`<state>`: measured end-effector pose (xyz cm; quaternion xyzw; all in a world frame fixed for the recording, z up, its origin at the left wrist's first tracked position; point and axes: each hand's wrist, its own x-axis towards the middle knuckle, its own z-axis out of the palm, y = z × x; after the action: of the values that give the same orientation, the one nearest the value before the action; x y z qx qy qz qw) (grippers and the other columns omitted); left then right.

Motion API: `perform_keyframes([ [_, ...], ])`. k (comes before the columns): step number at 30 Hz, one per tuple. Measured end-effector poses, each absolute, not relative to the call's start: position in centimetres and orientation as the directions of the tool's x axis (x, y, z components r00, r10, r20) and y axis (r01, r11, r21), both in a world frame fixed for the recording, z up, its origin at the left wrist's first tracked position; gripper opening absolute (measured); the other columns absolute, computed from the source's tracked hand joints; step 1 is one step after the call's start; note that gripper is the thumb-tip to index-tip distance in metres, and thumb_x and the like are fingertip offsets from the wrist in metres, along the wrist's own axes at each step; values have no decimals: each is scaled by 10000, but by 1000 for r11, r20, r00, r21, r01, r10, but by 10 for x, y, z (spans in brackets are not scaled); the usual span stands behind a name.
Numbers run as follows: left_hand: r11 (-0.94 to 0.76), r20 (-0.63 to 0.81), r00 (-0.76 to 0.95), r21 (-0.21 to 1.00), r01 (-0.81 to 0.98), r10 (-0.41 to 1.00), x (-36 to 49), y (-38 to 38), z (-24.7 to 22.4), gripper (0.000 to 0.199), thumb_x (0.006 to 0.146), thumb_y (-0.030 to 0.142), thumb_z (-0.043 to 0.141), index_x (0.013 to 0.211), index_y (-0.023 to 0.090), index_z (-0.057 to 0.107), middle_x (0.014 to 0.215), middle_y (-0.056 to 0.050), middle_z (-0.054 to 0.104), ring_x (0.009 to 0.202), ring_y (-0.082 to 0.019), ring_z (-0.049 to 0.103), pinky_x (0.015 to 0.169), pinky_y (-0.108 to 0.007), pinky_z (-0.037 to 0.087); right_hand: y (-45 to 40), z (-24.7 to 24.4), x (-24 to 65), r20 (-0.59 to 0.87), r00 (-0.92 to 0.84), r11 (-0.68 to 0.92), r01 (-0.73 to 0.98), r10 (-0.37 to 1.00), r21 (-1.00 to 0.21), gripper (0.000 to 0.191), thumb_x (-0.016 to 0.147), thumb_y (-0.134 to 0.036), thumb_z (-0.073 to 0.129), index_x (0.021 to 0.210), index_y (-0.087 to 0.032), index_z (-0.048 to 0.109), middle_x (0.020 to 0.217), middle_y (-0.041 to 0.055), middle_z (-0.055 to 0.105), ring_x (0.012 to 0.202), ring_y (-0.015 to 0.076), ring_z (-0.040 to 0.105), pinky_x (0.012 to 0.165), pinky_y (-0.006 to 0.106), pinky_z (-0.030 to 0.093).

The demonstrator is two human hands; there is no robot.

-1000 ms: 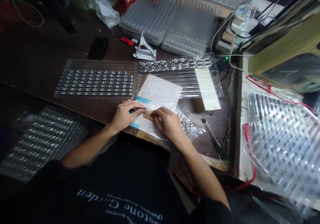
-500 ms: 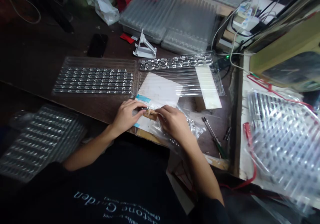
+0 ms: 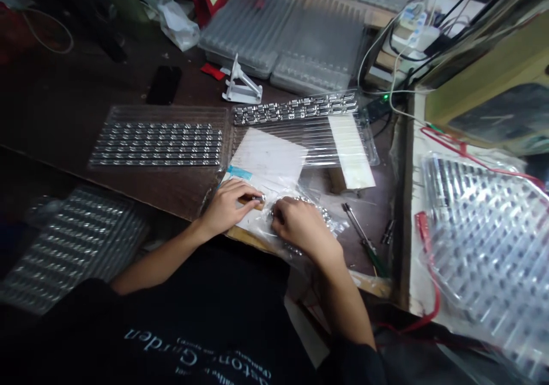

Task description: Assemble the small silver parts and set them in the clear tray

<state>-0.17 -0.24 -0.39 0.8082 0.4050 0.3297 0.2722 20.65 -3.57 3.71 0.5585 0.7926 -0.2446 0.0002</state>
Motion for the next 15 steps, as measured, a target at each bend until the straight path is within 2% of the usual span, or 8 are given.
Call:
perform_keyframes([
  [4,-528,313,458,700,482,832,-1,-2,-4,17,882,206,689,893,197,698,902,-24,742,894,-204,640,852,-354,458,-38,41,207,-245,-377,258,877,893,-406,79,840,-217,547,852,-198,624,848,47,690,698,172,598,621,286,325],
  [6,-517,297,458,699,494,838,-1,-2,-4,18,883,210,686,891,198,697,902,-26,740,894,-208,637,849,-356,455,-38,43,209,-221,-381,239,843,898,-482,53,820,-189,551,840,-203,598,817,30,676,698,163,592,632,273,341],
  [10,-482,251,454,707,518,855,-1,-2,-6,16,873,210,696,878,196,692,890,-29,731,889,-214,630,838,-358,455,-36,43,217,-186,-407,204,741,894,-639,119,792,-111,541,856,-207,571,732,-8,646,648,142,579,620,248,371],
  [15,-490,252,461,697,523,851,-2,-1,-8,9,876,204,694,877,195,695,903,-28,739,902,-218,634,843,-364,457,-32,35,220,-15,-382,264,665,924,-699,144,903,-146,508,966,-184,632,905,54,714,796,176,654,732,277,453],
])
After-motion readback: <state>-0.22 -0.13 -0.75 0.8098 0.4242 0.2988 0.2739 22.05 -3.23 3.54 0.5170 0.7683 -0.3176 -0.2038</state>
